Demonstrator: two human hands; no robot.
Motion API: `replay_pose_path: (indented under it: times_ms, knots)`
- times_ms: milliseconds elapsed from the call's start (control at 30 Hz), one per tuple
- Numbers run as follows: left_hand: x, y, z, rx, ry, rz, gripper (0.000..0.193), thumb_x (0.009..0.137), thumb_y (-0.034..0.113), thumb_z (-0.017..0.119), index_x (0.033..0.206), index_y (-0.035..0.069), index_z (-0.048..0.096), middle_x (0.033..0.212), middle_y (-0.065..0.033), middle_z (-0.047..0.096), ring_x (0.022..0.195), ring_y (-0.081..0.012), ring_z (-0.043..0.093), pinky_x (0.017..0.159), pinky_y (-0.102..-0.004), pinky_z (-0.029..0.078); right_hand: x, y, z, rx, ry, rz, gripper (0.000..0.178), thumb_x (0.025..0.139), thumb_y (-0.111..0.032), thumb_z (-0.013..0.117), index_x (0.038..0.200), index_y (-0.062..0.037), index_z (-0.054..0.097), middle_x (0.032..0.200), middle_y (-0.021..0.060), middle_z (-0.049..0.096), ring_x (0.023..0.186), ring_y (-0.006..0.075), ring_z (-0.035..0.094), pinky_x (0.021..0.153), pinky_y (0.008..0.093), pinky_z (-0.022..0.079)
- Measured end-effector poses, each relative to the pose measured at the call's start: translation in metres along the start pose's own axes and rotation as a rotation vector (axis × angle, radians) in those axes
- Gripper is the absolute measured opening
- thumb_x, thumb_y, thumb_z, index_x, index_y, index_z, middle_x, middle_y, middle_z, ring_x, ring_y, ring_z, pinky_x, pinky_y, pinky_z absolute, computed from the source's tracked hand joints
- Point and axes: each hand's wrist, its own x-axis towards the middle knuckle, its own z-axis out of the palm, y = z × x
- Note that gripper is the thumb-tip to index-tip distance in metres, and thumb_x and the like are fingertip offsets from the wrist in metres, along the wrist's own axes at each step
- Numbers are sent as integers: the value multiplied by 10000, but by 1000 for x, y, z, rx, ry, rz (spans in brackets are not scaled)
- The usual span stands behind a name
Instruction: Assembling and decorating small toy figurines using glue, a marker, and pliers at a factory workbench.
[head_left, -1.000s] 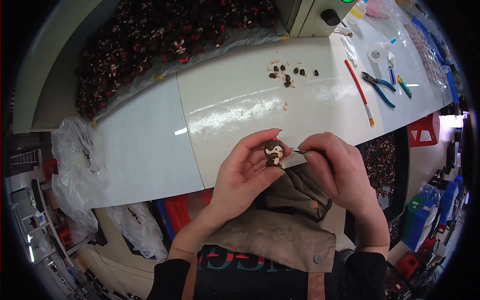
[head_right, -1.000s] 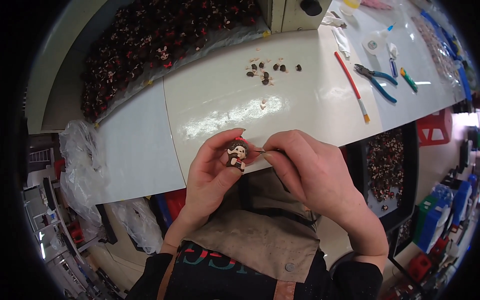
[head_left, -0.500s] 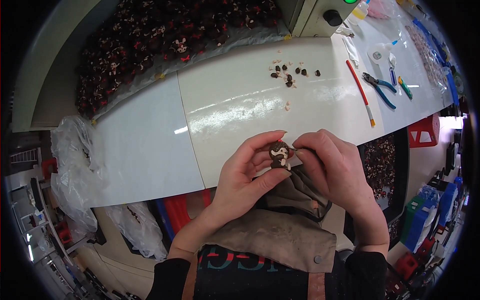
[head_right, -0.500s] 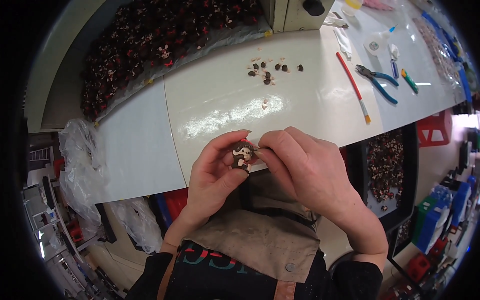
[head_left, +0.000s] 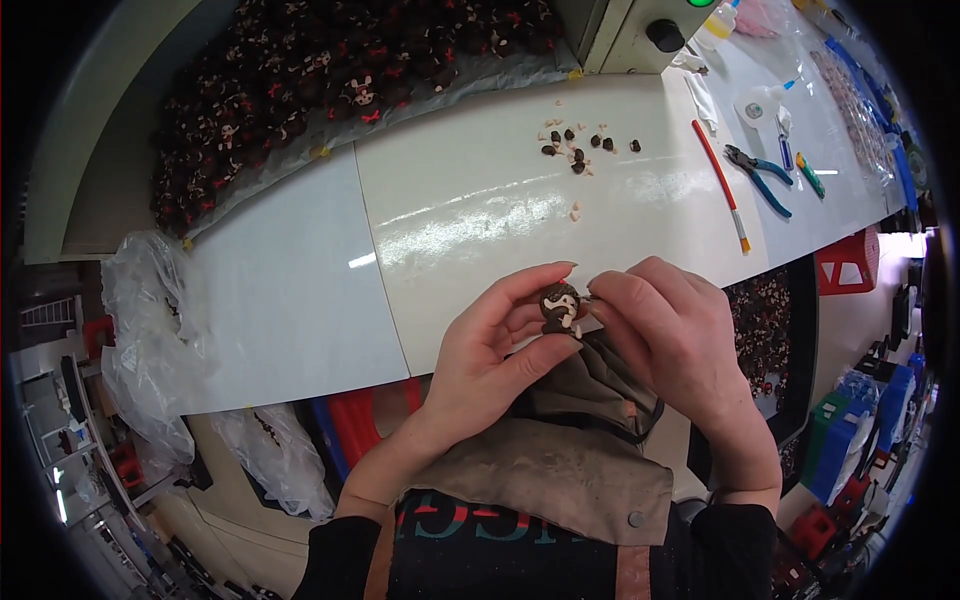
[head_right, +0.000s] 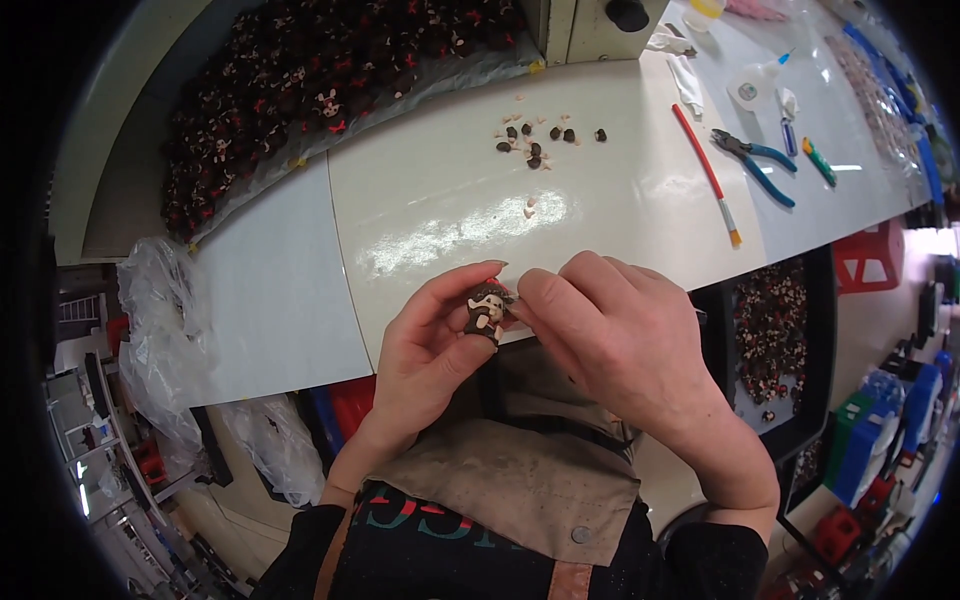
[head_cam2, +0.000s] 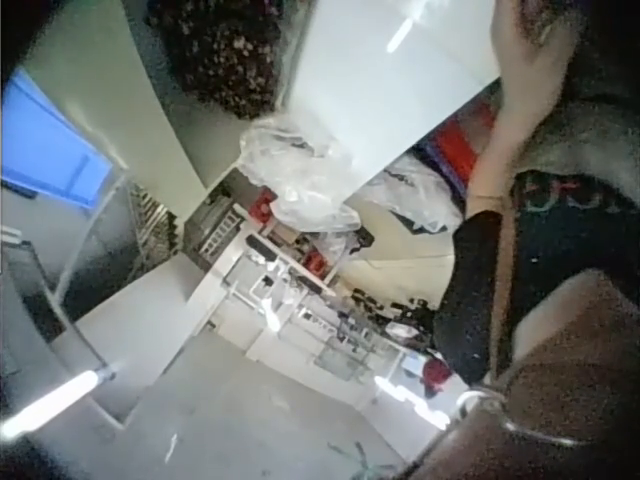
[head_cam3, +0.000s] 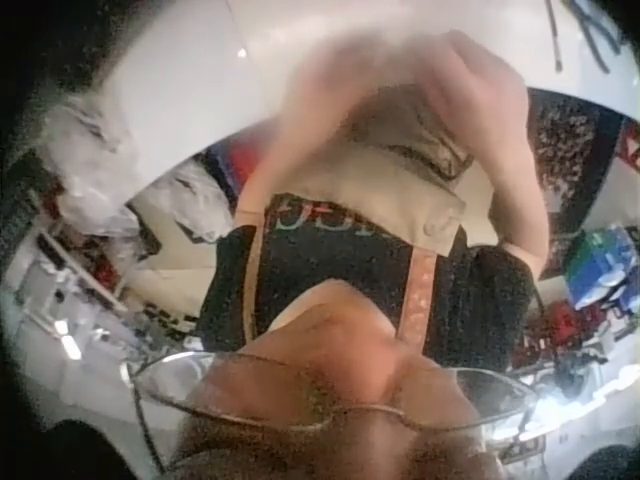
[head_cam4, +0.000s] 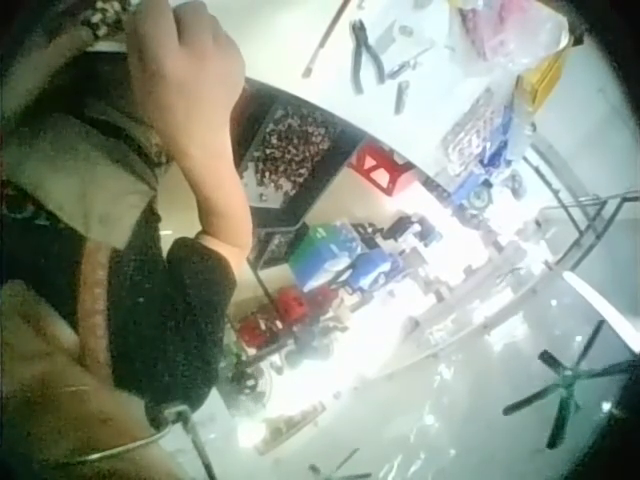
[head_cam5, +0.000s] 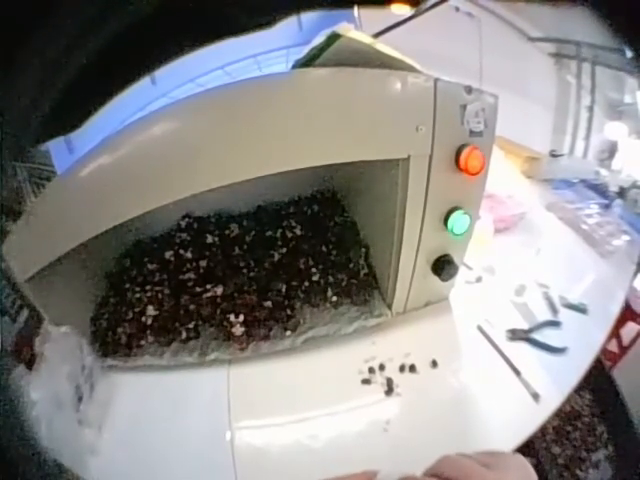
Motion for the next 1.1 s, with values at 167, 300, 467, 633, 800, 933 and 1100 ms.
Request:
replay_pose_path:
  times_ms: [167, 300, 467, 633, 800, 933, 1100]
  knots:
    - [1, 2, 1, 3, 3, -23, 495, 862, 13, 583, 1303, -31, 360, 1153, -123, 547, 1111, -169, 527, 956, -279, 428, 1, -1, -4, -56, -24, -17, 173, 738, -78, 666, 893, -75, 588, 700, 50, 537, 580, 219, 556, 512, 318, 451]
    - [3, 2, 2, 12, 0, -28, 489, 866, 18, 580, 1302, -29, 363, 1154, -122, 547, 1107, -168, 529, 950, -275, 432, 1, 0, -6, -57, -48, -12, 174, 737, -67, 663, 894, -70, 588, 711, 61, 542, 593, 237, 560, 513, 320, 453]
    - [3, 3, 5, -3, 20, -46, 460, 875, -6, 524, 1305, -28, 361, 1142, -108, 529, 1105, -192, 520, 994, -339, 400, -4, 9, -8, 377, -4, 184, 98, 829, -58, 584, 925, -43, 579, 753, 74, 566, 643, 198, 576, 576, 277, 458]
    - [4, 3, 7, -20, 49, 3, 488, 910, 176, 542, 1320, -9, 352, 1159, -122, 526, 1128, -240, 517, 1000, -379, 395, -5, 28, -11, 489, 109, 430, 129, 902, -64, 476, 982, 0, 553, 840, 66, 562, 739, 104, 539, 659, 221, 427]
    - [4, 4, 8, -11, 60, -11, 520, 906, 209, 552, 1332, -2, 342, 1198, -142, 520, 1129, -260, 520, 993, -375, 400, -11, 46, -3, 225, 192, 379, 117, 875, -87, 540, 962, -10, 555, 842, 98, 573, 730, 194, 562, 668, 278, 449]
    - [8, 5, 12, 5, 82, -14, 561, 894, 259, 572, 1336, 3, 340, 1213, -158, 517, 1121, -256, 527, 986, -367, 404, -13, 56, 2, 128, 210, 345, 130, 838, -114, 601, 930, -31, 561, 813, 109, 567, 699, 255, 575, 630, 313, 460]
    - [9, 9, 12, 12, 119, -59, 538, 893, 203, 569, 1341, 11, 341, 1217, -163, 514, 1028, -191, 552, 935, -326, 429, -12, 58, 11, 13, 147, 362, 152, 844, -134, 591, 938, -18, 561, 796, 101, 544, 666, 235, 564, 608, 302, 448]
